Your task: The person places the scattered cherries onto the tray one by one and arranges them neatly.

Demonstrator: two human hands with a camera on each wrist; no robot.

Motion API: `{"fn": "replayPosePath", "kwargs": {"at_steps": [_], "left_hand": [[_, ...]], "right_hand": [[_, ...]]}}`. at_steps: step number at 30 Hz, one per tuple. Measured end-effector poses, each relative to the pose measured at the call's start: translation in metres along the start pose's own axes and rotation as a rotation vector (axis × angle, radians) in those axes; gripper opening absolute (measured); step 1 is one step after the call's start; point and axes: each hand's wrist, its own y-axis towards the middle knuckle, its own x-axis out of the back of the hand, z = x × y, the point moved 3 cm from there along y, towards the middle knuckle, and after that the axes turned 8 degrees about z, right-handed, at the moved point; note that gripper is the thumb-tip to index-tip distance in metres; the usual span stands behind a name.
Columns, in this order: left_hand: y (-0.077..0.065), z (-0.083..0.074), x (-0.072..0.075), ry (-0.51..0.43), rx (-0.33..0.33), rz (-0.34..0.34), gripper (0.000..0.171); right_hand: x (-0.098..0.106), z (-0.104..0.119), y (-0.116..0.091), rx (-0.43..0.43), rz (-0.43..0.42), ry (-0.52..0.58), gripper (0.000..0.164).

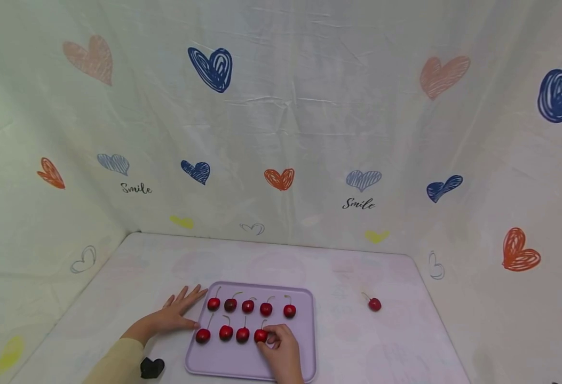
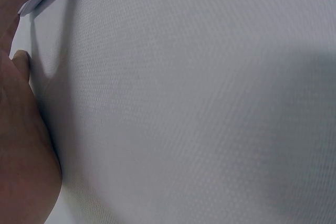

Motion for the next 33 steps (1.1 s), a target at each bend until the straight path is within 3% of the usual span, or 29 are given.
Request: {"fn": "replayPosePath", "kwargs": {"at_steps": [8,16,33], "left_hand": [[0.0015,0.0009,-0.0011,-0.002,0.006,0.009,0.09],[0.0021,0.0019,-0.0007,0.004,0.01,0.004,0.089],[0.0016,0.002,-0.0008,-0.006,0.006,0.0,0.09]], "right_hand": [[0.0013,-0.0024,-0.0005,0.007,0.005,0.021,0.028],[0.0003,-0.005,-0.0008,0.066,-0.014,0.004,0.026],[-0.0001,-0.0044,-0.0007,0.072,-0.022,-0.002,0.025]]}}
